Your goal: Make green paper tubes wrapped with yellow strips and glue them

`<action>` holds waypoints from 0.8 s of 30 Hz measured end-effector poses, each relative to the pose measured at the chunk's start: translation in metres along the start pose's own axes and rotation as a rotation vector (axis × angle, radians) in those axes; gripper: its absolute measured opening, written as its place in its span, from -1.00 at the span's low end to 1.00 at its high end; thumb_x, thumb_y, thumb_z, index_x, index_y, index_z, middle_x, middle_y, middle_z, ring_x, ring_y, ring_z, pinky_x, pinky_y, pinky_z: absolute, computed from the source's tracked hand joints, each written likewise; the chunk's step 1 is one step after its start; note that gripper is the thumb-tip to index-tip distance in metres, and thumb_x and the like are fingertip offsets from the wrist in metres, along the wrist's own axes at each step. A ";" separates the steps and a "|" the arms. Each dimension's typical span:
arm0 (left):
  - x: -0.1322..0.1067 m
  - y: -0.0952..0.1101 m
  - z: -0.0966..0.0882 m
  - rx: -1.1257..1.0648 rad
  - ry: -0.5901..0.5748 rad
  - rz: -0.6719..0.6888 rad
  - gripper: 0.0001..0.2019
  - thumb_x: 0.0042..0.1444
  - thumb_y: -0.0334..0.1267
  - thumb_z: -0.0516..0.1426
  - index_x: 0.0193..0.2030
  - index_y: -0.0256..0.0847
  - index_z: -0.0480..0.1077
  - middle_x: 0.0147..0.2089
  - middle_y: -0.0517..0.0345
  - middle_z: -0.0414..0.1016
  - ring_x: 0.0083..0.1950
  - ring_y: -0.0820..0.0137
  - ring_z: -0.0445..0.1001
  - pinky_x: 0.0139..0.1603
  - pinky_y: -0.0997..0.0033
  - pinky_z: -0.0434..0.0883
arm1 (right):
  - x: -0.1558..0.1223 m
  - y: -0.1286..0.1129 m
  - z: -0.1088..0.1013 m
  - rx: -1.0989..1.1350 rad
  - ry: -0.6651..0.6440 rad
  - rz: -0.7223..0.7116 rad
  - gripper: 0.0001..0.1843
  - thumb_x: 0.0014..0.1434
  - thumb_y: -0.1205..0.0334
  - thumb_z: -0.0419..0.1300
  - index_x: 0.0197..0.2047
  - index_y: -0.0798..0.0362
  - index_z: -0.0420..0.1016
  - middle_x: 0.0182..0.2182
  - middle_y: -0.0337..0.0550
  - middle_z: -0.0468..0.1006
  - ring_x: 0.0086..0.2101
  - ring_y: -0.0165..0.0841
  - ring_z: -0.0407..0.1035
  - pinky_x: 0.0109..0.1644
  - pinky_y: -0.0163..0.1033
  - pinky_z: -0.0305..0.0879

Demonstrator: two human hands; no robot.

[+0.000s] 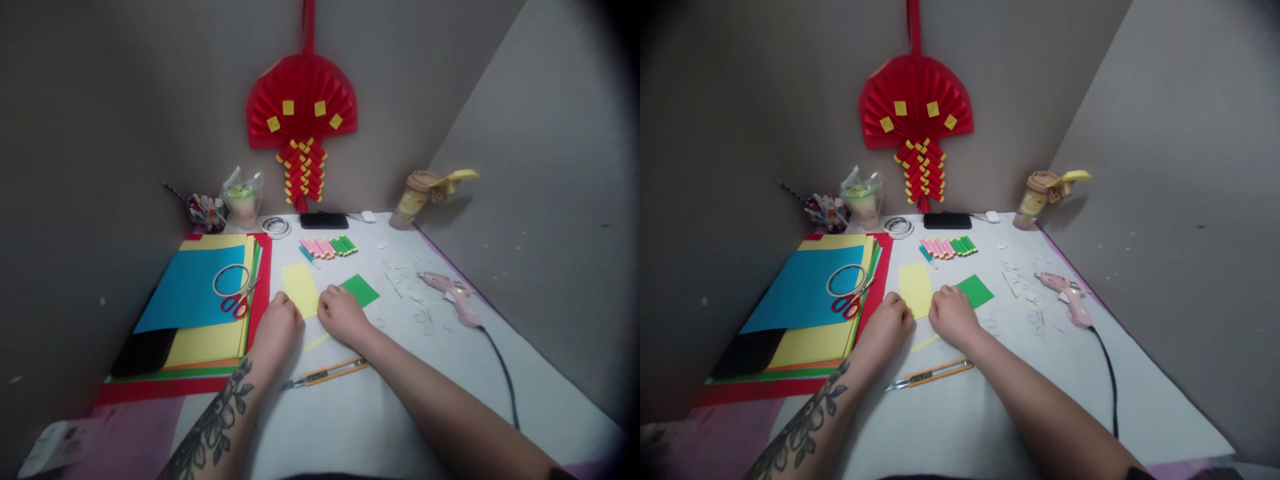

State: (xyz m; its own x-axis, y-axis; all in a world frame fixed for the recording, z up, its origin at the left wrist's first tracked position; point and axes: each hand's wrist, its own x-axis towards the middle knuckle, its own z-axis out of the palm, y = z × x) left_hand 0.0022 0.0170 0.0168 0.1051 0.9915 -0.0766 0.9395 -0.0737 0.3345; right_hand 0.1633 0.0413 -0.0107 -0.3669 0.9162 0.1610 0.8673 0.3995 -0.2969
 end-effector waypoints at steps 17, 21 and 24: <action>-0.011 -0.006 -0.010 0.011 -0.073 0.252 -0.71 0.15 -0.38 -0.01 -0.11 0.00 0.46 -0.14 0.12 0.39 -0.08 0.32 0.36 -0.22 0.45 0.25 | -0.016 0.012 -0.005 -0.035 0.031 -0.333 -0.82 0.23 0.22 0.13 -0.32 -0.05 0.56 -0.29 -0.14 0.46 -0.18 -0.27 0.17 -0.18 -0.16 -0.01; -0.019 0.001 -0.015 0.221 -0.091 0.289 -0.74 0.18 -0.31 0.00 -0.08 -0.02 0.46 -0.15 0.06 0.40 -0.11 0.23 0.36 -0.28 0.40 0.24 | -0.020 0.014 -0.009 -0.040 0.017 -0.272 -0.83 0.22 0.25 0.14 -0.32 -0.05 0.57 -0.32 -0.14 0.48 -0.20 -0.27 0.20 -0.22 -0.17 -0.01; -0.027 0.005 -0.020 0.339 -0.111 0.220 -0.74 0.16 -0.41 -0.02 -0.17 -0.18 0.48 -0.19 -0.03 0.42 -0.16 0.18 0.39 -0.32 0.34 0.26 | -0.021 0.013 -0.012 -0.065 0.000 -0.238 -0.84 0.18 0.33 0.16 -0.33 -0.05 0.56 -0.29 -0.14 0.51 -0.20 -0.26 0.21 -0.21 -0.16 0.01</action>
State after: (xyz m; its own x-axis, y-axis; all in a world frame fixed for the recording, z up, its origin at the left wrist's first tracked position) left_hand -0.0019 -0.0079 0.0391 0.3327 0.9319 -0.1445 0.9428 -0.3323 0.0276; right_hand 0.1863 0.0266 -0.0067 -0.5634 0.7965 0.2194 0.7763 0.6012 -0.1896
